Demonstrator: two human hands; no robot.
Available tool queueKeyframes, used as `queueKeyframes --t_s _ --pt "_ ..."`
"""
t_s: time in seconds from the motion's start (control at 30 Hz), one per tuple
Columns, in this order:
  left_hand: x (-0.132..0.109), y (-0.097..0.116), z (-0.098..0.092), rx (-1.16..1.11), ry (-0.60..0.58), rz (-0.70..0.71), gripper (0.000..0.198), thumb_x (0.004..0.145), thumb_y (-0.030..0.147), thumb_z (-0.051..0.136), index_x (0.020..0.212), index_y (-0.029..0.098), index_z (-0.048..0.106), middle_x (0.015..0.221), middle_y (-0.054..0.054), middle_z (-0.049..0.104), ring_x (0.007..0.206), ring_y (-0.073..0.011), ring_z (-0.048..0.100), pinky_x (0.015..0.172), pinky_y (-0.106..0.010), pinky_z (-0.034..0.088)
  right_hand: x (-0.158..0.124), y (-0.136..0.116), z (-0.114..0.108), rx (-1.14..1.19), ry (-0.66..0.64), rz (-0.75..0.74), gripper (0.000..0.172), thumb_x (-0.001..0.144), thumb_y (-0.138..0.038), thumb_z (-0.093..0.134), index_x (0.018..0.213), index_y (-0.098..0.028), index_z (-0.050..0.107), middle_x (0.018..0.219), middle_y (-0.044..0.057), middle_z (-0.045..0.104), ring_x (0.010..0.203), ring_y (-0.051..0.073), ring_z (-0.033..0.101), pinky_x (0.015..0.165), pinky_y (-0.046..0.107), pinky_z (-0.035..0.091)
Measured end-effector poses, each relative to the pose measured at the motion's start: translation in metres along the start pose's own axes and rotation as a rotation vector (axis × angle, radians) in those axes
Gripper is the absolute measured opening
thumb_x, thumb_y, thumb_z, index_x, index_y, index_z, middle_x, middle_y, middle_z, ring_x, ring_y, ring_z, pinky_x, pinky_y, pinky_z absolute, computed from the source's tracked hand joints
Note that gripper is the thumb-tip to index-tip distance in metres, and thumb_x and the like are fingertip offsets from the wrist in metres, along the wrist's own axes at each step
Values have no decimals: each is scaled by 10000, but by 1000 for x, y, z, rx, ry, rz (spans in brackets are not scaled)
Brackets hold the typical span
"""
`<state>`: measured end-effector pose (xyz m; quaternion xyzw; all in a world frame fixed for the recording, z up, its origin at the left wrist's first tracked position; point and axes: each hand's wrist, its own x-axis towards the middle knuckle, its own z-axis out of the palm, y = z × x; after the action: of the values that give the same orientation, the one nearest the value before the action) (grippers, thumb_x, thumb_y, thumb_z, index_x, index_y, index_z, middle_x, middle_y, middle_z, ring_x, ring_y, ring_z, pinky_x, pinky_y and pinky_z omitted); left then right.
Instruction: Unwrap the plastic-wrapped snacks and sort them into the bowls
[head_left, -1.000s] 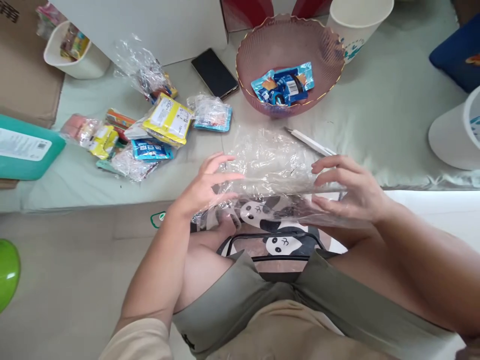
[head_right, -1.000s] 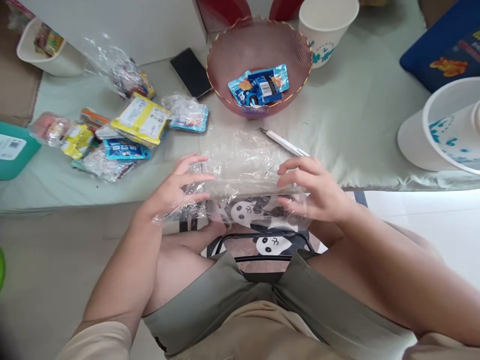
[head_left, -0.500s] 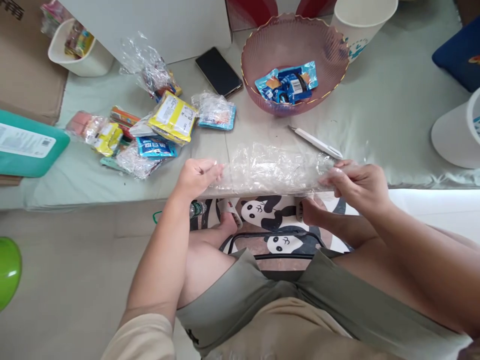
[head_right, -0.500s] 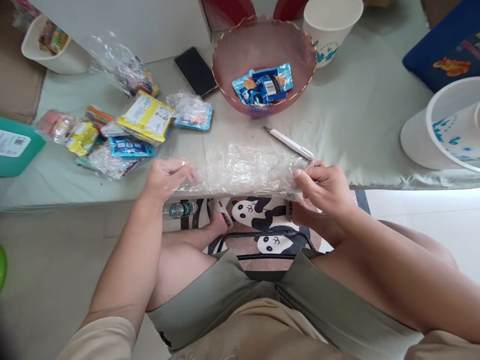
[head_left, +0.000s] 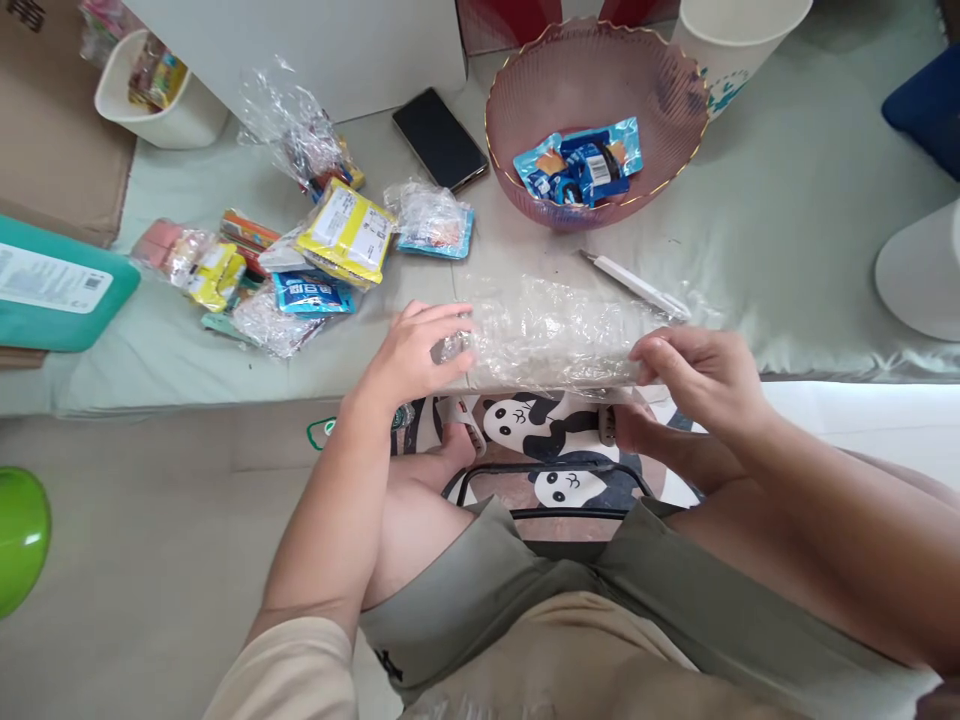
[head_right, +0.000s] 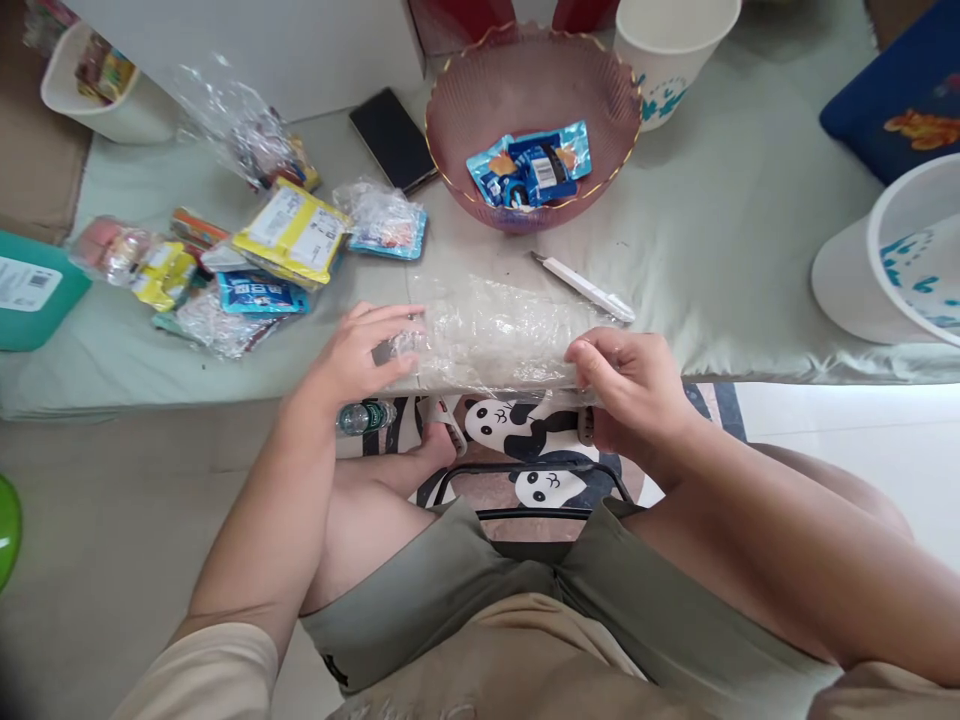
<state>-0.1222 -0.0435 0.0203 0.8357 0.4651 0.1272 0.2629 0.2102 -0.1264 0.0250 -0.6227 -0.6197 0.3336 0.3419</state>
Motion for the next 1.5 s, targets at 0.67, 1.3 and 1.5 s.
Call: queueKeyframes --t_s 0.67,1.3,1.5 --pt "19 1 9 -504 305 -400 102 801 252 646 834 207 560 642 35 595 554 -95 487 539 -224 373 14 -17 -4 -262 -21 385 443 871 -365 634 469 -218 519 391 -35 427 402 101 365 464 291 303" --pt "13 -9 5 -287 291 -430 93 813 192 641 873 215 575 505 97 455 462 -96 379 501 -240 299 25 -1 -17 -338 66 440 199 853 -369 652 1016 -255 656 539 -31 636 615 231 637 694 383 463" --pt "9 12 11 -120 489 -2 117 858 325 619 882 210 614 614 45 542 563 -128 497 596 -285 443 22 12 -16 -483 89 288 462 838 -435 718 1239 -270 560 711 29 697 671 282 638 654 421 468"
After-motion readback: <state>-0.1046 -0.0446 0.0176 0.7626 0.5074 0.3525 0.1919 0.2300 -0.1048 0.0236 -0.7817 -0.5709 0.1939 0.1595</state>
